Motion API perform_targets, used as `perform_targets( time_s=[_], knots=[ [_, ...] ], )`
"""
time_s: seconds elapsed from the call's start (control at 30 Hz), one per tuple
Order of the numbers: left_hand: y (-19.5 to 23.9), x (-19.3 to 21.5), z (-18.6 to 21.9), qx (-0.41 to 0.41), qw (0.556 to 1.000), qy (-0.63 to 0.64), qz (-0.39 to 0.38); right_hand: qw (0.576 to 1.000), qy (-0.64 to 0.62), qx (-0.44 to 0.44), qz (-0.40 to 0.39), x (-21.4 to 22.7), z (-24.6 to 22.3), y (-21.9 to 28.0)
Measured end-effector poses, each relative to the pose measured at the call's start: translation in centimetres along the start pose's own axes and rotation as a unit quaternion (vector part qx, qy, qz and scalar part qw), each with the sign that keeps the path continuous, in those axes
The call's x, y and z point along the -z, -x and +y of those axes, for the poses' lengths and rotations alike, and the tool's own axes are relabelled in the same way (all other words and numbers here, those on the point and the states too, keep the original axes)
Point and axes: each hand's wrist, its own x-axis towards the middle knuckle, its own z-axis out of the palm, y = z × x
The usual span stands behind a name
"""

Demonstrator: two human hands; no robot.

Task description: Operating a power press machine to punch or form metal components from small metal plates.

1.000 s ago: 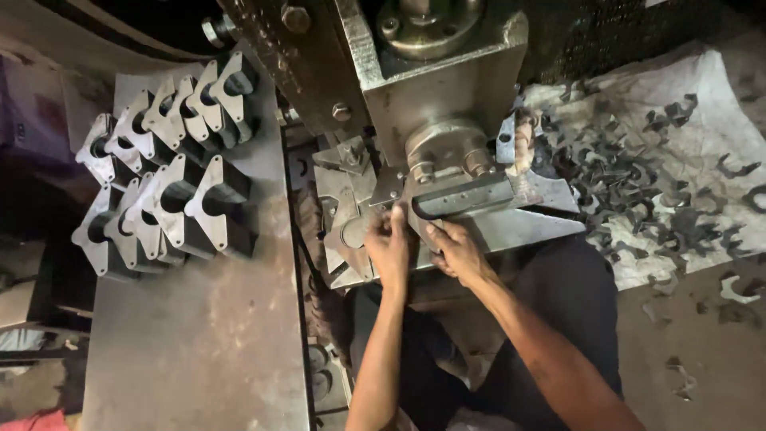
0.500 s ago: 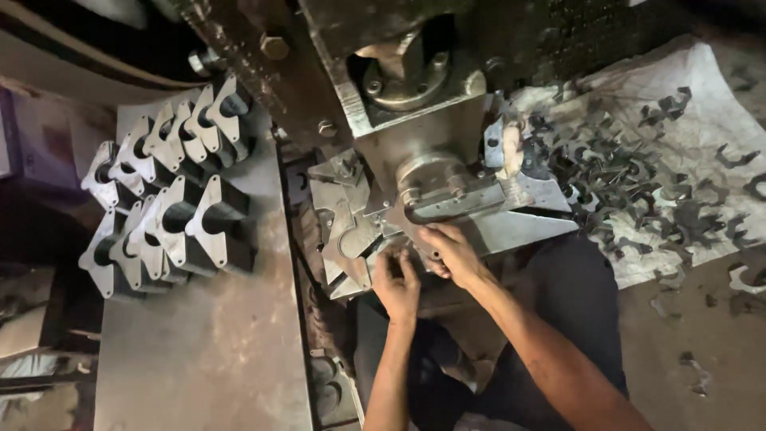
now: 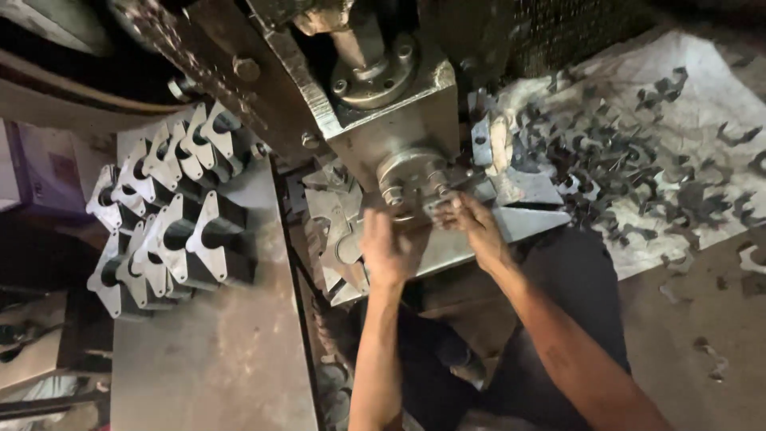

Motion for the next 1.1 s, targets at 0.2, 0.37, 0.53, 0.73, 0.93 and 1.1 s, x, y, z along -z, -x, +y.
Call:
perform_targets(
  time_s=[0.2,0.37,0.53,0.73,0.93,1.1],
  knots=[
    [5.5,-3.3,-5.3,0.306,0.683,0.663,0.022,0.926,-0.327,-0.098,-0.159,-0.8,-1.2,2.9],
    [2.5,-0.7,2.6,0.263,0.912,0.310,-0.049,0.959,0.080,0.095,-0.253,-1.6,-3.0,3.5],
    [5.3,-0.7,2.0,0.155,0.973,0.156,-0.069,0.910,0.343,0.185,-0.144,-1.4,-3.5,0.6],
    [5.0,2.6,1.2,0.180,0.968,0.171,-0.044,0.871,0.358,0.301,-0.148,-0.7,-1.9,-0.7],
    [3.2,6.5,-1.0,0.150,0.986,-0.044,0.050,0.851,0.367,0.345,-0.151,-0.7,-1.5,-0.9],
    [4.6,7.4,-7.3,0.161,0.941,-0.299,0.009,0.881,0.332,0.293,-0.166,-0.3,-0.7,-0.9]
  ],
)
